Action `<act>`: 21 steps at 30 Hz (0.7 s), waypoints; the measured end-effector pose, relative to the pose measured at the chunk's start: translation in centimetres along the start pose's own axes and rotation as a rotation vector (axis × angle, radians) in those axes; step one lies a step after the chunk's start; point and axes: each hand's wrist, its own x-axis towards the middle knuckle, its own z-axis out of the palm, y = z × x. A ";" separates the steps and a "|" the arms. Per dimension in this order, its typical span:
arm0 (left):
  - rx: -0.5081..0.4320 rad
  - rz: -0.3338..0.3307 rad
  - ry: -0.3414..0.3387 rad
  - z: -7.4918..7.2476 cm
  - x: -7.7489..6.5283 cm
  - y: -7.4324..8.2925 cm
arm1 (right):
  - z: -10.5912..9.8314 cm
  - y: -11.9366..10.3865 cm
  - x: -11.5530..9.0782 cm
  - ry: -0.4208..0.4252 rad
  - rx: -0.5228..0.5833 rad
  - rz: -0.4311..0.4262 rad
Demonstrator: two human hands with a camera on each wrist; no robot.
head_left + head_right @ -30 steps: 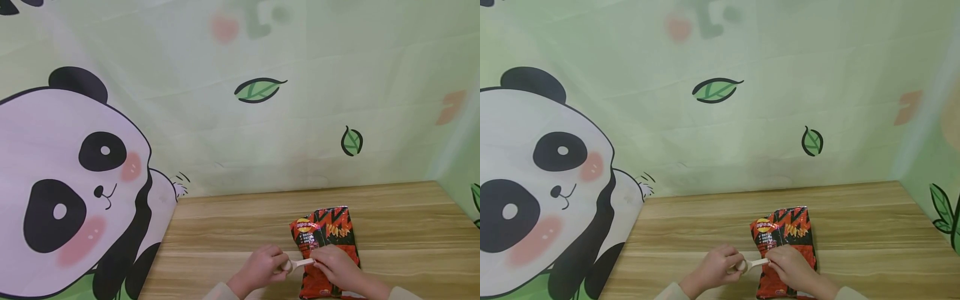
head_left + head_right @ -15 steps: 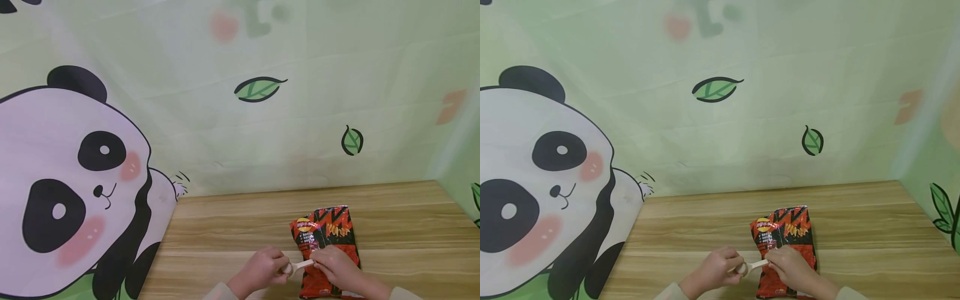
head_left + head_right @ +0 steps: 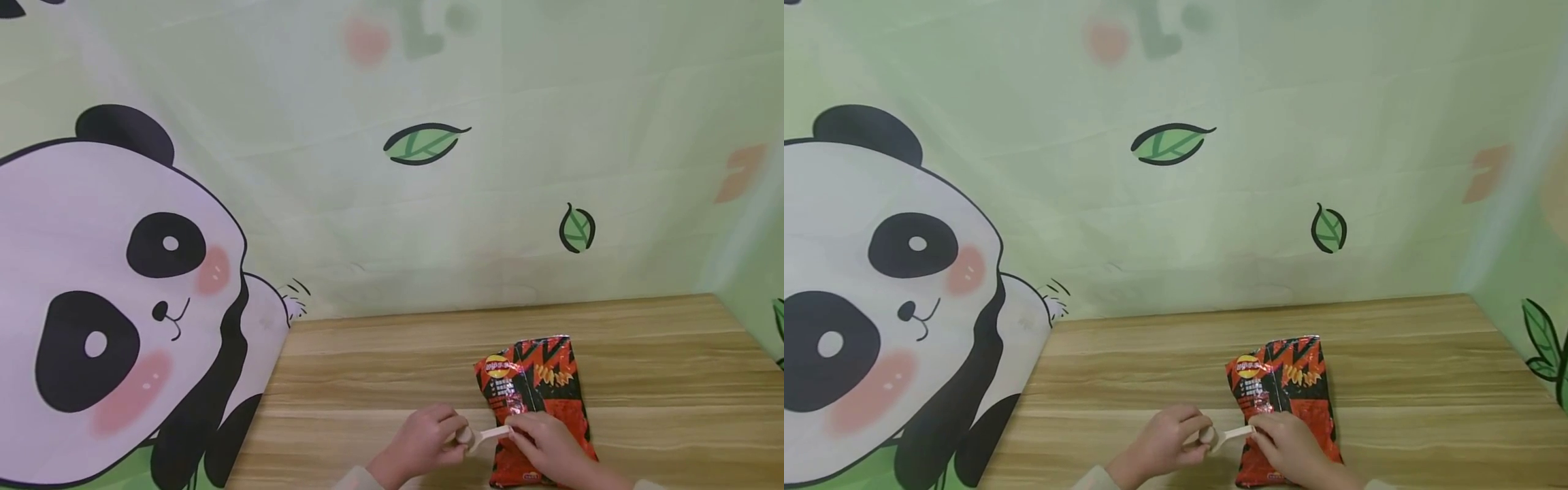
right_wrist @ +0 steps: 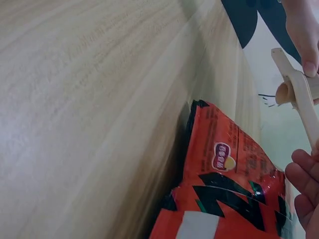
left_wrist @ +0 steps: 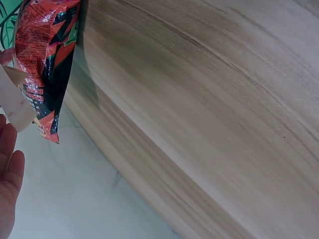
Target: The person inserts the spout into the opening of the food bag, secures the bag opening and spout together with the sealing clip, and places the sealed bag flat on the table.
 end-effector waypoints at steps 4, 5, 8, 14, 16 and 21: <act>0.001 -0.015 -0.013 0.0 -0.1 0.1 | 0.3 -0.3 -0.1 -0.043 0.048 0.124; 0.003 -0.014 -0.015 0.0 -0.1 0.1 | 0.4 -0.3 -0.1 -0.052 0.058 0.149; 0.017 -0.005 -0.025 0.1 -0.4 0.1 | 0.9 -0.6 -0.4 -0.051 0.070 0.194; 0.038 0.013 -0.065 0.2 -1.0 0.0 | 2.5 -0.6 -1.4 0.064 0.023 0.121; 0.044 0.018 -0.076 0.3 -1.3 -0.1 | 3.0 -0.5 -1.6 0.107 -0.016 0.060; 0.034 0.019 -0.113 0.3 -2.1 -0.1 | 3.8 -0.3 -1.9 0.157 -0.152 -0.105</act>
